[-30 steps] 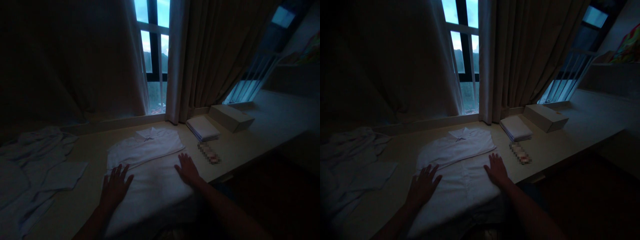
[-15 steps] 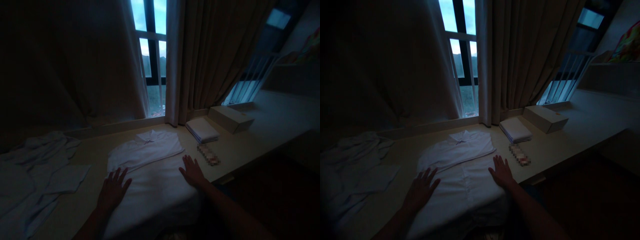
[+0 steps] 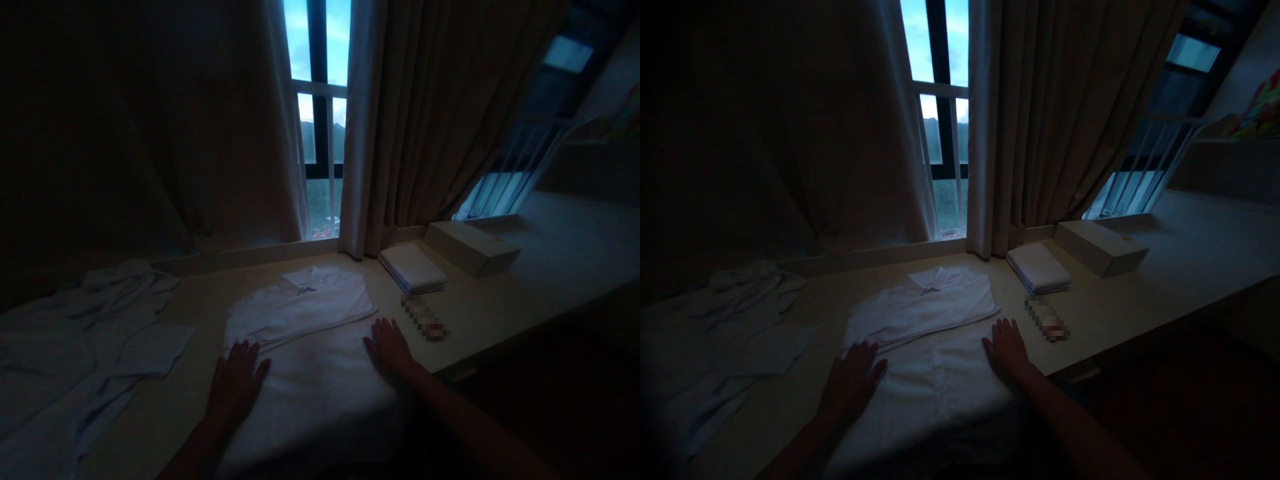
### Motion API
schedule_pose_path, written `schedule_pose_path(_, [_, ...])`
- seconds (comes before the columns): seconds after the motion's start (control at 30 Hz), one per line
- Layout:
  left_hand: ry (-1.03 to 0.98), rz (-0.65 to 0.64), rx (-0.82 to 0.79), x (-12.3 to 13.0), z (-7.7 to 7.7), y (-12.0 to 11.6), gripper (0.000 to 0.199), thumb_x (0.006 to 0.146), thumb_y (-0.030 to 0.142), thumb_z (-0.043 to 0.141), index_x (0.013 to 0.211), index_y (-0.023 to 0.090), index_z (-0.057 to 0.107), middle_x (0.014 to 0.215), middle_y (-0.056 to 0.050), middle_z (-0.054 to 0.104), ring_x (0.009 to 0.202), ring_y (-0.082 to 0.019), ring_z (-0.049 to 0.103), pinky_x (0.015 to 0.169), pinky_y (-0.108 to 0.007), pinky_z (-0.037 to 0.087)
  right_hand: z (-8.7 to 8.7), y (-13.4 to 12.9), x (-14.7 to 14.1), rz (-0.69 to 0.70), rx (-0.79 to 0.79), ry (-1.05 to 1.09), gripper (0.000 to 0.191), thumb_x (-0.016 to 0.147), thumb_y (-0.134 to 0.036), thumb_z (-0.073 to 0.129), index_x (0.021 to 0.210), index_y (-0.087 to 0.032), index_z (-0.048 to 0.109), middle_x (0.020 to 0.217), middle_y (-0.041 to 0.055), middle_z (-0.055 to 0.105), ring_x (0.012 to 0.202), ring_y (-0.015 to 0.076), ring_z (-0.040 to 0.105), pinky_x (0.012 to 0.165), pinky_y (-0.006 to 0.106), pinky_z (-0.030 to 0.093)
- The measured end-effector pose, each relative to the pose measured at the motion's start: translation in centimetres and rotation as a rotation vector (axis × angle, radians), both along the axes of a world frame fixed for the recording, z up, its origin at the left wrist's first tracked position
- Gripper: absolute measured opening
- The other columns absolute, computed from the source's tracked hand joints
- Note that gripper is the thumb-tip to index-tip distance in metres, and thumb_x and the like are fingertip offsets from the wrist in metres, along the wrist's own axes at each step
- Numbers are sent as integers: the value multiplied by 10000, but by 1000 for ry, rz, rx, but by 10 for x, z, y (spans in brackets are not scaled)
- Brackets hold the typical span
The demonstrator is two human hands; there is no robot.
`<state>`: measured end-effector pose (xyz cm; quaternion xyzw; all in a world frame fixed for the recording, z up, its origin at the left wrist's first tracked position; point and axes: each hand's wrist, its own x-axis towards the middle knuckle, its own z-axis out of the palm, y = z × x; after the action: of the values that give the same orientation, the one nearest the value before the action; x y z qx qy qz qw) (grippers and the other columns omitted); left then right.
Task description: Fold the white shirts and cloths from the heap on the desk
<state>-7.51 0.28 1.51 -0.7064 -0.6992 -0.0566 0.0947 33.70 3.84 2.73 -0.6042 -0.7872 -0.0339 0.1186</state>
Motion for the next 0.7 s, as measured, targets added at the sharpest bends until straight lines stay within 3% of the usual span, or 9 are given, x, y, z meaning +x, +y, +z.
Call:
schedule_pose_path(0.07, [14,1,42,1,6,5,664,902,532,229,1427,157,385,1522,-126,325,1432,-269,196,1147,-467,106,5,14,-6,-8,17,33,470,976,-427,315,1211,-126,589,1284,156,576,1247,246,462,1104,379,246])
schedule_pose_path(0.17, [20,6,34,-8,6,12,657,905,531,233,1442,173,358,1533,-134,295,1428,-285,206,1132,-483,143,1,31,-9,-43,31,81,371,961,-328,379,1204,-133,580,1283,144,573,1213,221,484,1059,323,316])
schedule_pose_path(0.37, [-20,98,20,-31,-11,12,627,903,532,243,1460,252,314,1538,-114,289,1408,-321,237,1089,-536,195,-15,28,-6,-125,122,100,395,969,-270,321,1273,-123,527,1296,139,549,1243,234,428,1087,368,258])
schedule_pose_path(0.43, [-36,97,42,-29,-11,11,636,901,528,251,1454,223,324,1537,-128,282,1413,-309,227,1094,-515,200,-12,25,-7,-146,107,94,417,968,-281,310,1299,-119,504,1316,145,532,1238,245,423,1075,376,258])
schedule_pose_path(0.57, [-75,135,99,-20,-3,7,691,889,538,265,1440,126,318,1516,-172,302,1403,-294,249,1103,-466,212,-5,24,-9,-176,70,64,530,955,-302,307,1457,-131,312,1492,131,351,1303,276,338,1063,416,233])
schedule_pose_path(0.7, [-149,274,177,-16,6,2,775,868,581,286,1395,14,325,1418,-228,412,1320,-306,364,1086,-433,245,-8,27,-9,-155,14,31,504,961,-326,274,1410,-138,407,1465,129,401,1289,294,345,1050,441,218])
